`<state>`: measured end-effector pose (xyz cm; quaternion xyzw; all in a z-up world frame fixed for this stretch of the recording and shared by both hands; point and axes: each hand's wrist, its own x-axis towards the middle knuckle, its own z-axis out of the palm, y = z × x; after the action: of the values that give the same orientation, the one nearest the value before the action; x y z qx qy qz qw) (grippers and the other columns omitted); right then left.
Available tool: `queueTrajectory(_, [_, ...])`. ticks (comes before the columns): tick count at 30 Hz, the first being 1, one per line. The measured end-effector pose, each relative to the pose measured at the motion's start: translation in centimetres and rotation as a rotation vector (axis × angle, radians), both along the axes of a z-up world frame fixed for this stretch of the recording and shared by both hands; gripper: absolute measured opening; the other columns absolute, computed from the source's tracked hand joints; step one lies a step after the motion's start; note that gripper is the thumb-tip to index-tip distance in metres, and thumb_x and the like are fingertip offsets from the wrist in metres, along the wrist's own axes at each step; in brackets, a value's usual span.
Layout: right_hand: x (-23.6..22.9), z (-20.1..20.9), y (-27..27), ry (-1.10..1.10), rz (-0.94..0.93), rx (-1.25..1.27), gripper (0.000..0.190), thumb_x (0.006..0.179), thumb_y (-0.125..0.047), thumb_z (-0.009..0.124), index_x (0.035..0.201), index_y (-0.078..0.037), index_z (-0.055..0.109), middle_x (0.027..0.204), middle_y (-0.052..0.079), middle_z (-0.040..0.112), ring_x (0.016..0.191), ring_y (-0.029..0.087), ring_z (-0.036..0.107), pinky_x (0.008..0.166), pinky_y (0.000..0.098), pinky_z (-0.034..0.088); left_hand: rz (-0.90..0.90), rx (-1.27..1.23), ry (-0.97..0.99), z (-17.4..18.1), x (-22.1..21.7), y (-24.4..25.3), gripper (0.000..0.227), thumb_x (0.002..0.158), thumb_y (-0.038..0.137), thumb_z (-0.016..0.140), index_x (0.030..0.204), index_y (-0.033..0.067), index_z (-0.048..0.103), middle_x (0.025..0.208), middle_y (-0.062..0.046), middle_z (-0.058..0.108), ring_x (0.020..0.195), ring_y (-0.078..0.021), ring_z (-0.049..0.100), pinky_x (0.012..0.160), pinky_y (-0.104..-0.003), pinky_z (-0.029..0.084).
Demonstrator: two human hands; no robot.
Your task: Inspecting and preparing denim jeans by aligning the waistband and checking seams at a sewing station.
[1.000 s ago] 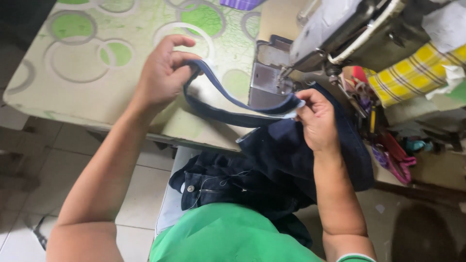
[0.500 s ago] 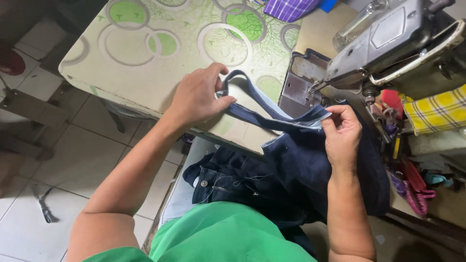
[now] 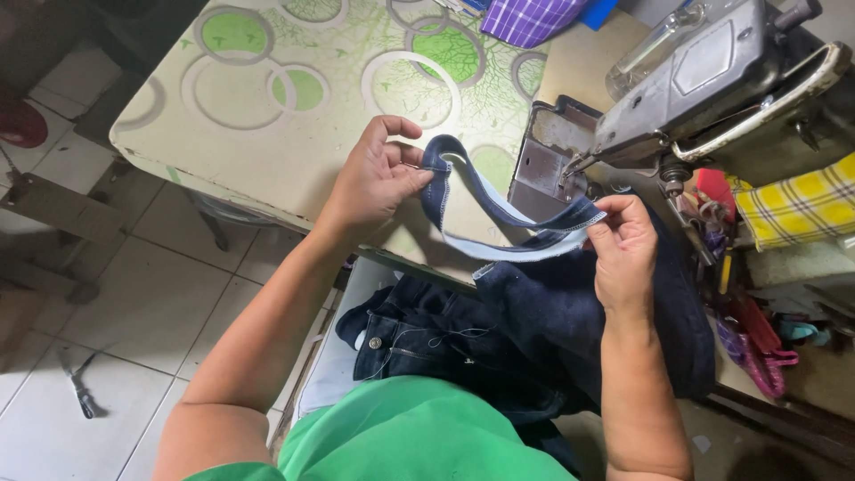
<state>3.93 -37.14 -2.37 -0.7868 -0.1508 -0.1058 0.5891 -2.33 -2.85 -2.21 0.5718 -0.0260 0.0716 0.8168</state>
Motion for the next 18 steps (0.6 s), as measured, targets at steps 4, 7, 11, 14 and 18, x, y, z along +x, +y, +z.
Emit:
queueTrajectory(4, [0.03, -0.01, 0.16, 0.030, 0.006, 0.046, 0.011, 0.101, -0.003, 0.070, 0.105, -0.008, 0.060, 0.086, 0.003, 0.060, 0.068, 0.007, 0.058, 0.060, 0.0177, 0.052, -0.051, -0.078, 0.000, -0.87, 0.37, 0.17, 0.053, 0.089, -0.009, 0.071, 0.133, 0.0062, 0.045, 0.102, -0.017, 0.069, 0.091, -0.0188, 0.075, 0.081, -0.032, 0.067])
queueTrajectory(7, [0.05, 0.11, 0.07, 0.088, 0.009, 0.114, 0.011, 0.101, -0.004, 0.068, 0.106, -0.009, 0.060, 0.087, 0.001, 0.060, 0.067, 0.006, 0.058, 0.058, 0.0156, 0.051, -0.056, -0.133, -0.027, -0.85, 0.29, -0.08, 0.055, 0.089, -0.011, 0.071, 0.134, 0.0059, 0.045, 0.105, -0.017, 0.068, 0.095, -0.0194, 0.075, 0.085, -0.032, 0.067])
queueTrajectory(11, [0.12, 0.47, -0.18, 0.143, 0.025, 0.191, 0.012, 0.100, -0.005, 0.067, 0.108, -0.009, 0.058, 0.084, 0.003, 0.062, 0.062, 0.007, 0.058, 0.055, 0.0159, 0.051, -0.051, -0.158, -0.049, -0.40, 0.01, -0.27, 0.056, 0.089, -0.011, 0.071, 0.135, 0.0057, 0.045, 0.105, -0.017, 0.069, 0.096, -0.0191, 0.075, 0.086, -0.032, 0.067])
queueTrajectory(14, [0.43, 0.04, -0.60, 0.138, 0.024, 0.189, 0.014, 0.099, -0.004, 0.067, 0.109, -0.009, 0.058, 0.082, 0.004, 0.062, 0.059, 0.008, 0.058, 0.053, 0.0164, 0.051, -0.033, -0.169, -0.061, -0.50, 0.07, -0.43, 0.057, 0.088, -0.012, 0.072, 0.135, 0.0055, 0.046, 0.103, -0.017, 0.069, 0.094, -0.0194, 0.075, 0.083, -0.032, 0.068])
queueTrajectory(18, [0.39, -0.15, -0.51, 0.070, 0.015, 0.121, 0.017, 0.097, -0.001, 0.067, 0.110, -0.009, 0.058, 0.083, 0.005, 0.062, 0.060, 0.008, 0.058, 0.054, 0.0165, 0.050, 0.001, -0.187, -0.064, -1.13, 0.56, -0.45, 0.058, 0.087, -0.011, 0.073, 0.135, 0.0043, 0.046, 0.100, -0.016, 0.070, 0.089, -0.0189, 0.075, 0.076, -0.030, 0.069])
